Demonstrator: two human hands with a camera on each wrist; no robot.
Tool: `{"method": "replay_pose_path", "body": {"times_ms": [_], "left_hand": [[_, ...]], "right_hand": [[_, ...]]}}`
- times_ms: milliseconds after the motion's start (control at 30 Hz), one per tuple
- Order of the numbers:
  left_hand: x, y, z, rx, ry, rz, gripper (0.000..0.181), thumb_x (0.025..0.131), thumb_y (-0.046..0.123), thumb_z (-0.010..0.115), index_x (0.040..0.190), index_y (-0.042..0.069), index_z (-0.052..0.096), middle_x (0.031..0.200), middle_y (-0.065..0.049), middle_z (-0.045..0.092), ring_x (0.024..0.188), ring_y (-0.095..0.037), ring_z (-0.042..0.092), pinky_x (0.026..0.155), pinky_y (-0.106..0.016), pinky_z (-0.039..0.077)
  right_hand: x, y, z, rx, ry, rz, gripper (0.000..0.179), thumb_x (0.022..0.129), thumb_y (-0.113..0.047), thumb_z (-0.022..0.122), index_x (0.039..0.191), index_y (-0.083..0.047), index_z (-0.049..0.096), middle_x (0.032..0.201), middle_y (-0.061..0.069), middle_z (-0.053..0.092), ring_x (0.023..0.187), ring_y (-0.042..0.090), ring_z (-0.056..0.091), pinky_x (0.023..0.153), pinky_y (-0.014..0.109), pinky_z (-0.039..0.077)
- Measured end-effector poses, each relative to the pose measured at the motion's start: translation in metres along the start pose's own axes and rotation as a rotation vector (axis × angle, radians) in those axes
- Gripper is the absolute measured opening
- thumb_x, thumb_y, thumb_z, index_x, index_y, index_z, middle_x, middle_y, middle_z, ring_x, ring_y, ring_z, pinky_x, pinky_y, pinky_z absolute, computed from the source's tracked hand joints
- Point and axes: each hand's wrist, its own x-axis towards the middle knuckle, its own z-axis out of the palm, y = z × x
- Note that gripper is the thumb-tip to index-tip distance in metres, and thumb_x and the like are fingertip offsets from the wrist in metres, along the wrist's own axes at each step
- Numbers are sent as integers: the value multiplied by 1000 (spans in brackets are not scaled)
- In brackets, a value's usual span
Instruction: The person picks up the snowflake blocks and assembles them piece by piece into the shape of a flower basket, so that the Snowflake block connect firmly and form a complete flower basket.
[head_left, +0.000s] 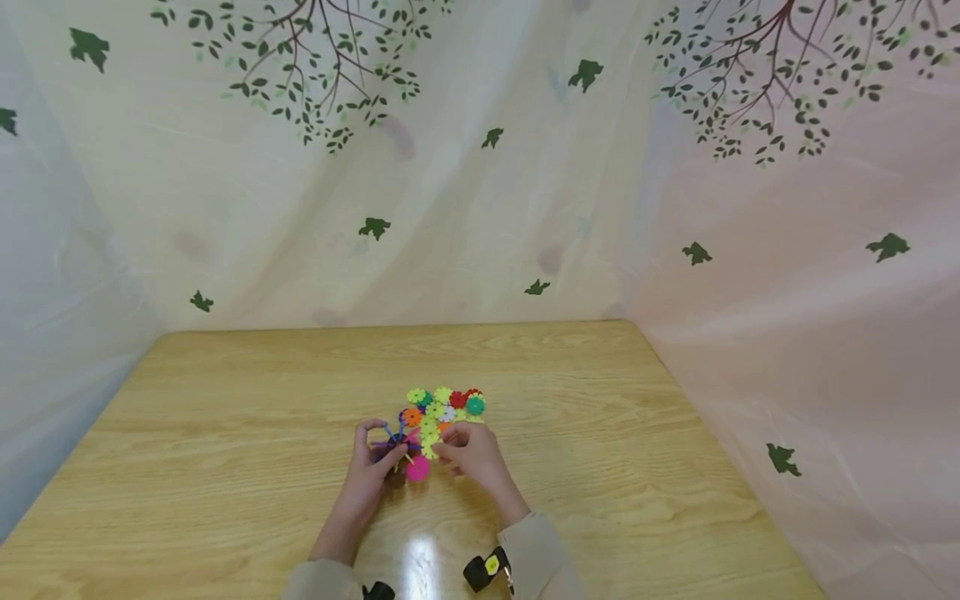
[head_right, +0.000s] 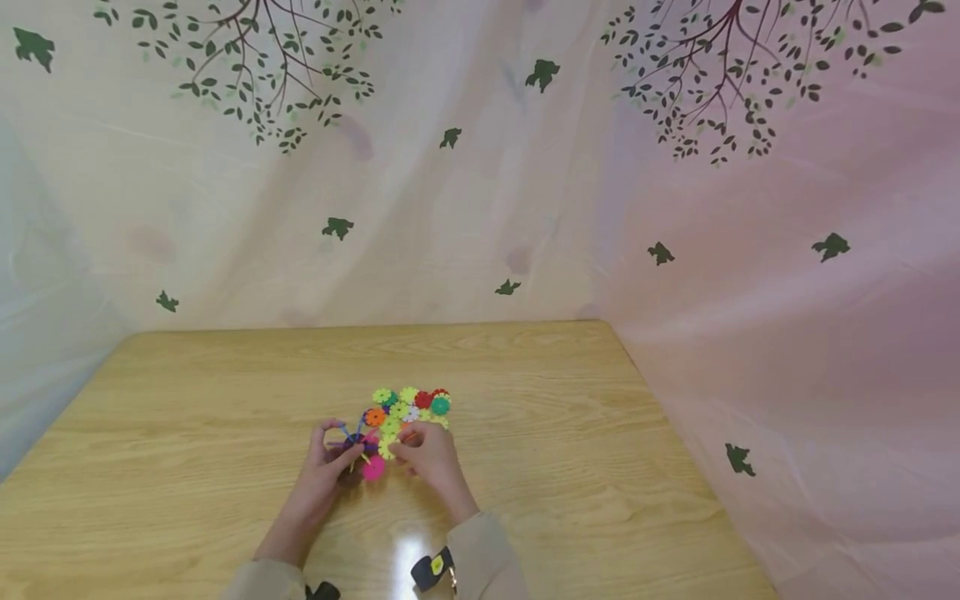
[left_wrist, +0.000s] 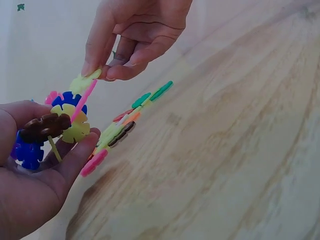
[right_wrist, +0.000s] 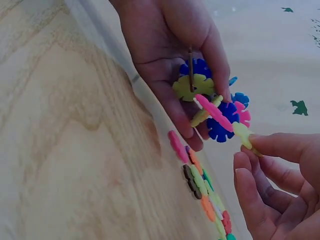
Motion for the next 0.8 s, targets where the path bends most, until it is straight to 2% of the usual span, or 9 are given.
{"method": "replay_pose_path", "body": {"times_ms": [267,533,633,800], "left_hand": [[0,-2,4,42,46,17,48,95,3,57,127,9,21,102,-7,51,75,-7,62,55,-22,55],[1,-2,5,81,59,25,47,94,3,58,125,10,24,105,-10,53,77,-9,62,54,-25,55],[0,-3,5,91,58,33,48,94,3,59,125,10,23,108,-12,54,79,-9,62,56,-24,55],[-1,-4,6,163,62,75,49,94,3,59,127,7,23,110,-18,57,83,-8,58,64,-21,54]], "right_hand": [[0,4,5,70,71,-6,14,88,-13,71,91,0,69,79,7,70,67,10,65,55,28,59],[-1,6,6,109,83,-19,14,88,-12,70,92,1,70,83,11,71,68,11,66,57,29,60],[-2,6,6,111,90,-31,13,87,-10,71,89,2,69,82,12,72,68,11,67,58,29,60],[-4,5,7,108,112,-42,12,85,-7,72,86,5,69,78,13,71,65,11,66,58,28,60]]}}
